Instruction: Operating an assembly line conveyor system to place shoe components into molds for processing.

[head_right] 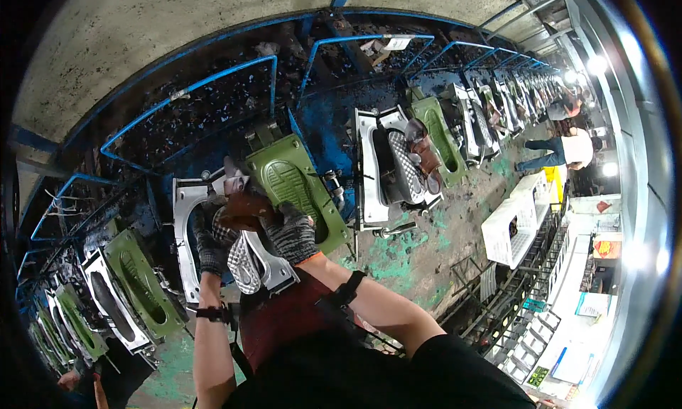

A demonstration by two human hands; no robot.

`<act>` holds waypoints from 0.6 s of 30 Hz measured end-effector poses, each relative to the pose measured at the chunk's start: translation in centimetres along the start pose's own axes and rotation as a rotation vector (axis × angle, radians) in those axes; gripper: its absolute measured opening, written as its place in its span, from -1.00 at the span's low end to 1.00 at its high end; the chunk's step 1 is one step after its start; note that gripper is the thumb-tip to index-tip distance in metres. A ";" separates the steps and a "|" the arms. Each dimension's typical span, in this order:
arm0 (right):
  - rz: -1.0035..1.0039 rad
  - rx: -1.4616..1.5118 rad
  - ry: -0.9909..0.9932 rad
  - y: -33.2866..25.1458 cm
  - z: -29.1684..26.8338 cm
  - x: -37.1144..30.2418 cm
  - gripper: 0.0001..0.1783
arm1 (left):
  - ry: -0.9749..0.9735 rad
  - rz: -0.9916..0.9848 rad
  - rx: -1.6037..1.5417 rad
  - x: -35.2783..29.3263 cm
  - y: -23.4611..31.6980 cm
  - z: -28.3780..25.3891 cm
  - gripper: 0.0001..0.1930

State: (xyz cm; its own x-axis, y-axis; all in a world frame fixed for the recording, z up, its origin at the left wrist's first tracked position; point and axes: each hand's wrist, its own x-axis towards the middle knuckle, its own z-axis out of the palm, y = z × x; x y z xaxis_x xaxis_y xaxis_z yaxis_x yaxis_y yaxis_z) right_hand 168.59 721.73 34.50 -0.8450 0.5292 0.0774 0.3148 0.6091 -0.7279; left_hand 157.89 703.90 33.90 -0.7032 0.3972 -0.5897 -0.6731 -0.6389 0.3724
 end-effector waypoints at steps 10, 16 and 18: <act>-0.953 -0.545 -0.161 -2.3 13.7 4.5 -0.79 | 0.002 0.230 0.582 -2.1 -0.5 -14.5 -0.54; -0.675 -0.065 -1.091 2.0 16.0 -11.0 -0.62 | 0.201 0.269 0.660 -4.6 1.0 -11.6 -0.51; -0.931 -0.312 -1.614 -7.6 9.7 -7.2 -0.57 | 0.517 0.269 0.950 -7.5 0.8 -16.4 -0.57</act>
State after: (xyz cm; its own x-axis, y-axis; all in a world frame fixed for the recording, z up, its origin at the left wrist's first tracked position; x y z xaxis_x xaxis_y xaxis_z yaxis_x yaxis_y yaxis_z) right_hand 168.06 707.56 32.85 -0.2514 -0.8615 -0.4412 -0.5200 0.5047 -0.6891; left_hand 166.36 689.62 26.91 -0.8213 -0.1421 -0.5525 -0.5704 0.1892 0.7993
